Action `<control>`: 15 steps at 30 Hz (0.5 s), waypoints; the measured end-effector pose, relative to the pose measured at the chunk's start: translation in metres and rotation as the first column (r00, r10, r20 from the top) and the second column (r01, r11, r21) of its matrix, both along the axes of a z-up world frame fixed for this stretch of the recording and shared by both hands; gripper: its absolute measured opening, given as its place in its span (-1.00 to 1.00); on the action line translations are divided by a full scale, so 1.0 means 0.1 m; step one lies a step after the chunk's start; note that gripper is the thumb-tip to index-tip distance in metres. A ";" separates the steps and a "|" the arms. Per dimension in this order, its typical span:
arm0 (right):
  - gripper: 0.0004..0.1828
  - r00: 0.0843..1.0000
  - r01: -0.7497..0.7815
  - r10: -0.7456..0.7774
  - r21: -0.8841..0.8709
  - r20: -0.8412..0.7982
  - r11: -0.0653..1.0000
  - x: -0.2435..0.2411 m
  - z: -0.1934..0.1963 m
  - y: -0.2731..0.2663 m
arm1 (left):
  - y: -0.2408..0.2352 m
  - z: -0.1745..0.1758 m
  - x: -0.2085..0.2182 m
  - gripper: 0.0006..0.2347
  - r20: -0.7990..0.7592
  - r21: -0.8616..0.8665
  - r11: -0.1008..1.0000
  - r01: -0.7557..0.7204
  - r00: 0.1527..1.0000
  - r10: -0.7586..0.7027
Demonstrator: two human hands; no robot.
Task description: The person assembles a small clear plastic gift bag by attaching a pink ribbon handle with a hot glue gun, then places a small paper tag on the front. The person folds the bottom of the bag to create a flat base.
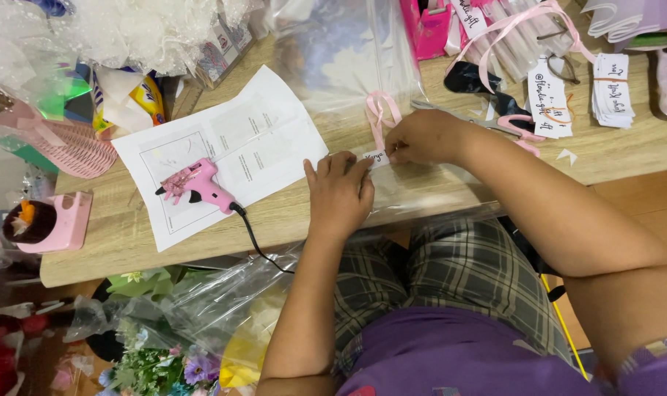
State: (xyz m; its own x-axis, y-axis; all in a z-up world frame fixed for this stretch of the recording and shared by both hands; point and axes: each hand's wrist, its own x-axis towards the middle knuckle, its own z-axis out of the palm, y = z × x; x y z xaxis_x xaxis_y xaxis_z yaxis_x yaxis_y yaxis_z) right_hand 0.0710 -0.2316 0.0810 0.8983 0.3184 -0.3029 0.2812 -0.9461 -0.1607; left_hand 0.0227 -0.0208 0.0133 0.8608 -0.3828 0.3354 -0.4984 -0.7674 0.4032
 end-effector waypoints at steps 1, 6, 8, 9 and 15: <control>-0.79 1.000 0.005 -0.004 -0.036 0.016 0.999 0.00 -0.02 0.02 | 0.00 -0.01 0.00 -0.73 0.001 0.001 1.000 0.002 1.000 -0.002; -0.78 1.000 0.026 -0.026 -0.092 0.002 0.995 -0.02 -0.02 0.09 | 0.00 0.01 0.00 -0.72 -0.019 0.005 1.000 -0.003 1.000 0.004; -0.79 0.999 0.040 -0.036 -0.127 0.037 0.991 0.00 -0.08 0.09 | -0.01 0.01 0.00 -0.72 -0.017 0.019 1.000 -0.005 1.000 0.005; -0.79 0.999 0.040 -0.036 -0.128 0.034 0.991 0.03 -0.10 0.08 | 0.00 -0.01 0.00 -0.72 -0.020 0.018 1.000 -0.004 1.000 0.005; -0.78 0.998 0.062 -0.061 -0.129 0.006 0.990 0.06 -0.05 0.11 | 0.01 -0.04 0.01 -0.73 0.010 0.011 1.000 0.009 1.000 -0.009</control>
State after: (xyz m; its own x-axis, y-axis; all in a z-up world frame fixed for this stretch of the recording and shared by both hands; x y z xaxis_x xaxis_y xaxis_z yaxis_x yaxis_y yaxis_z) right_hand 0.0773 -0.2203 0.0756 0.9156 0.2209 -0.3360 0.2221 -0.9744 -0.0354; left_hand 0.0232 -0.0202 0.0095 0.8542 -0.3939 0.3394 -0.5089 -0.7674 0.3900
